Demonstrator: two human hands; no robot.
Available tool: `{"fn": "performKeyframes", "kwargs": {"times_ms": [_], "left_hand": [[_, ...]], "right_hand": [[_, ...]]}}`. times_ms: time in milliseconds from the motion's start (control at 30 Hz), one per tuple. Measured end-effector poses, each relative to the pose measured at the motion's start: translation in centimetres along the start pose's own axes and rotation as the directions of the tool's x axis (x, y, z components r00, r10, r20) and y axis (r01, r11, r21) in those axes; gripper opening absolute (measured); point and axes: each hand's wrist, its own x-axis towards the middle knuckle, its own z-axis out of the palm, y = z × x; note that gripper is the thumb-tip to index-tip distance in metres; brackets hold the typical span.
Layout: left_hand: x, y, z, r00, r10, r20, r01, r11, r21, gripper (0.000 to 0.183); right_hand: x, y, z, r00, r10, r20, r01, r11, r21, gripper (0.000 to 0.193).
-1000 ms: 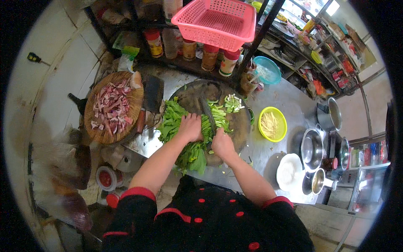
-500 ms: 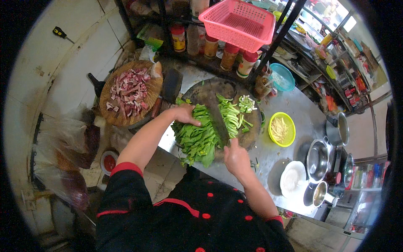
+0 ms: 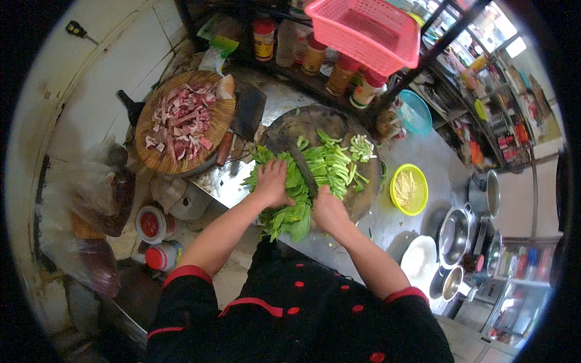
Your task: The person stir-fries ingredients in a wok over a high flame, then plates the cooked food. They clean the wok with water and a brush, chop green vegetables on a cutting board, and prepare the wok again by adding oil and garlic.
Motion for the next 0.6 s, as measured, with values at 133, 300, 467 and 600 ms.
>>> {"fn": "performKeyframes", "kwargs": {"times_ms": [133,300,467,600], "left_hand": [[-0.2,-0.1,-0.2,0.999,0.022,-0.038,-0.022,1.0,-0.015,0.121],[-0.2,0.2,-0.3,0.998,-0.024,-0.05,0.025,1.0,0.01,0.122],[0.0,0.5,-0.6,0.998,-0.057,-0.022,0.058,0.998,0.026,0.125],[0.0,0.7,-2.2,0.999,-0.025,0.048,0.025,1.0,0.006,0.133]], "right_hand": [[1.7,0.6,0.8,0.999,-0.052,-0.001,0.051,0.995,-0.082,0.023],[-0.3,1.8,0.2,0.999,-0.004,0.047,0.006,0.999,-0.047,0.023],[-2.0,2.2,-0.5,0.997,0.004,-0.072,0.0,0.998,0.057,0.028],[-3.7,4.4,-2.5,0.95,-0.069,-0.303,0.136,0.969,0.208,0.028]]}}
